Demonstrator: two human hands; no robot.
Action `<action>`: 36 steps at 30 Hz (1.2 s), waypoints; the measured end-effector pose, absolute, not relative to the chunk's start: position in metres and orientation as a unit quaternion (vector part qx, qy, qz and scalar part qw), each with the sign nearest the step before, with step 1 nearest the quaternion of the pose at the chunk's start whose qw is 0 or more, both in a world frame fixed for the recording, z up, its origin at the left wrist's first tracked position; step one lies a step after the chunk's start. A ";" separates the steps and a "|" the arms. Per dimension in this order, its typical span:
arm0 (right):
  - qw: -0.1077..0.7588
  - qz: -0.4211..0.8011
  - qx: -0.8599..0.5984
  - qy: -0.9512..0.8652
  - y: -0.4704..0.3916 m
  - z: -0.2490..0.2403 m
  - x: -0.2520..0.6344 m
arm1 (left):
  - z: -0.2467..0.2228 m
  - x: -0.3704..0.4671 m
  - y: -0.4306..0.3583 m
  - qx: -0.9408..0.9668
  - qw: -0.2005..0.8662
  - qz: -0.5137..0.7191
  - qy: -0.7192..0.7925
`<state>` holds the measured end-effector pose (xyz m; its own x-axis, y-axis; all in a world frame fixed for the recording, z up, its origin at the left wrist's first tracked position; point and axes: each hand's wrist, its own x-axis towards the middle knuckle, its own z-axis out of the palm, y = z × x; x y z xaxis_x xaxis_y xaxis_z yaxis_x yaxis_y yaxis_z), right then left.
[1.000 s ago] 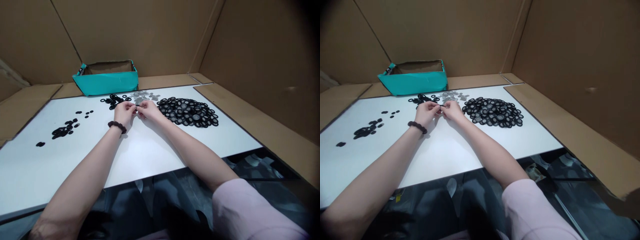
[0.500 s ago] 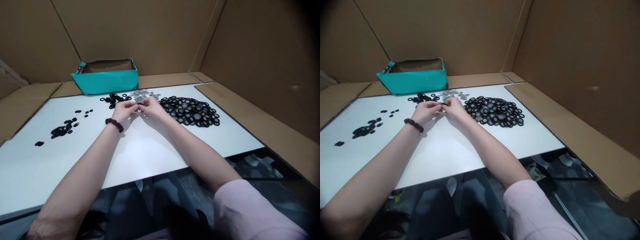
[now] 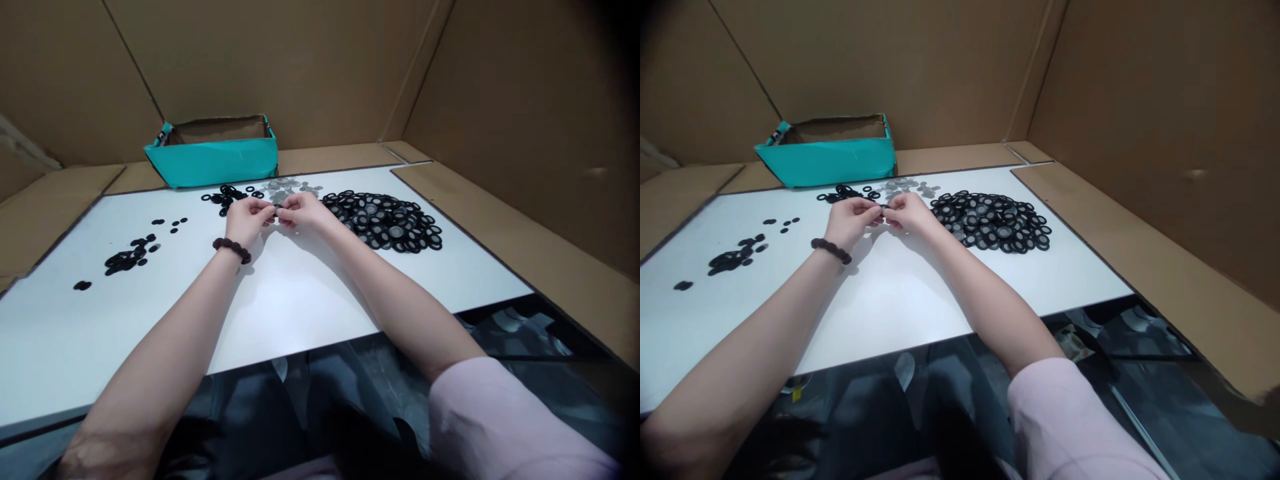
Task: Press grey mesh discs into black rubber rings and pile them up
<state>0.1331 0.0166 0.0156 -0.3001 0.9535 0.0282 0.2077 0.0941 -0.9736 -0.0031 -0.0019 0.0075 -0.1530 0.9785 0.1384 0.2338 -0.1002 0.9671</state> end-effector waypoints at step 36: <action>0.444 0.525 -0.467 -0.556 0.017 0.012 0.121 | -0.001 0.006 0.000 0.543 0.370 0.482 0.580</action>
